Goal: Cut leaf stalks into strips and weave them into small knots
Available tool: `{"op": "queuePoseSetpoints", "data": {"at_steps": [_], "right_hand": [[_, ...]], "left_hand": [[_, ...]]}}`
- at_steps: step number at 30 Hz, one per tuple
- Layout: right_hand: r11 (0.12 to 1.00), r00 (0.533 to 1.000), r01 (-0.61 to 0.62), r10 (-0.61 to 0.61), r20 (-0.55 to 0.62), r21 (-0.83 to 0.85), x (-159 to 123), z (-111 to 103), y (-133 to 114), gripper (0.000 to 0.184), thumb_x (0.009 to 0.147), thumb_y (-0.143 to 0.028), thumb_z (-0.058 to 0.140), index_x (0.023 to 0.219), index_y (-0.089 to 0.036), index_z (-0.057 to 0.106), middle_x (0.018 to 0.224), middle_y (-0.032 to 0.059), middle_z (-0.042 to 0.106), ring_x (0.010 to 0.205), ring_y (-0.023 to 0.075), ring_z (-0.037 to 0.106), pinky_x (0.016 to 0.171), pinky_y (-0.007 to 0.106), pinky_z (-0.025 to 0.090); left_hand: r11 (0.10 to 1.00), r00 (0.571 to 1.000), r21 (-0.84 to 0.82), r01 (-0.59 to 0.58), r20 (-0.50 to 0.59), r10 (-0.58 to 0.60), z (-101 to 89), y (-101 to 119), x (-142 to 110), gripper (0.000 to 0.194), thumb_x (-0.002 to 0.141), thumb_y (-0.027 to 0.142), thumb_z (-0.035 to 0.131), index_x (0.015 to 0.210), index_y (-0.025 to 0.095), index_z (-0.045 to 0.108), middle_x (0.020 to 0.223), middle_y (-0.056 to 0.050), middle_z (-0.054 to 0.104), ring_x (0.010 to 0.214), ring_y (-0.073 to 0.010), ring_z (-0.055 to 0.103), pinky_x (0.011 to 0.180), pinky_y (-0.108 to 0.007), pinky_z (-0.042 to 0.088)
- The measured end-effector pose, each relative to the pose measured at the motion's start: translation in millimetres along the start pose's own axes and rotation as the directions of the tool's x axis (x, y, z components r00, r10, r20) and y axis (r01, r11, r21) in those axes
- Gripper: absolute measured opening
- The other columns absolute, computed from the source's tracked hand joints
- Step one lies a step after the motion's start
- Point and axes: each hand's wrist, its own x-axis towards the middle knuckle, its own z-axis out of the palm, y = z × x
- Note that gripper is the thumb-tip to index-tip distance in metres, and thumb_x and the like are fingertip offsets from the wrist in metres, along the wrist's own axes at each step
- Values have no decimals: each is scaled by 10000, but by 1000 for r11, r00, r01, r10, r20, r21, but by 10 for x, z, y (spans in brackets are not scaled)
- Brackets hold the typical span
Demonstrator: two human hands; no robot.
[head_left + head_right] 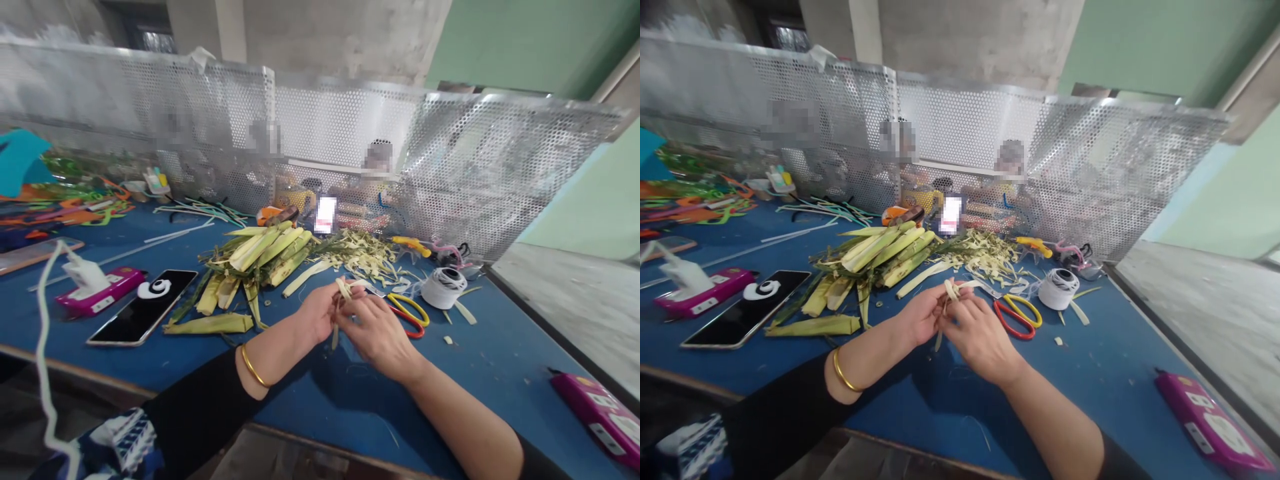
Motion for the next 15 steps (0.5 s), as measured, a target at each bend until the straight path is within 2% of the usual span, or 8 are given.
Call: {"op": "queuePoseSetpoints", "data": {"at_steps": [3,5,6,8,10,11,13,15], "right_hand": [[999,1000,6,-5,-11,54,-5,21,-12,225,927,-118,425,840,-200,616,822,52,620,810,188,553,828,349,401],[970,977,-170,189,-99,175,-22,23,24,176,924,-156,454,824,-202,592,829,49,607,800,181,553,778,331,412],[923,934,-290,331,-136,252,-33,26,55,152,919,-182,469,815,-203,578,823,47,594,787,178,550,741,319,417],[762,784,-511,603,-148,399,-60,50,129,143,901,-238,496,773,-204,548,782,34,563,738,173,537,673,298,419],[573,629,-646,774,-74,504,-84,100,199,154,873,-281,517,740,-206,535,742,17,546,688,168,530,639,291,420],[493,576,-680,817,-19,543,-93,128,225,145,857,-295,526,744,-204,540,738,14,553,670,167,534,632,292,423],[393,519,-716,852,63,578,-100,169,248,135,828,-304,537,745,-199,550,727,12,564,646,167,539,625,296,426],[386,520,-720,850,80,576,-89,168,239,132,808,-295,539,717,-199,552,714,12,564,649,169,540,623,295,421]], "left_hand": [[999,997,51,18,74,-21,9,-46,-14,185,892,210,523,755,154,634,671,-32,657,553,-89,582,505,-161,461],[998,997,60,-14,81,9,7,-57,-29,182,892,199,526,757,148,638,643,-23,648,527,-85,570,499,-157,465],[997,998,68,-26,63,22,7,-56,-38,186,896,192,517,773,139,646,656,-30,660,548,-92,592,521,-161,485],[994,1000,106,-22,15,20,10,-45,-60,221,912,199,490,813,108,665,718,-66,697,615,-113,643,569,-178,523],[987,1000,162,1,-13,1,18,-33,-79,279,925,240,478,821,74,677,738,-102,710,628,-129,663,564,-189,537],[984,1000,180,3,-19,0,21,-28,-85,300,927,255,479,816,63,680,724,-109,707,607,-129,660,543,-186,534],[985,999,175,-4,-31,10,22,-22,-84,309,927,262,482,809,56,679,698,-110,701,559,-123,648,514,-185,531],[991,998,134,-21,-50,28,15,-17,-69,290,925,259,487,818,61,670,696,-108,701,543,-128,649,510,-196,538]]}}
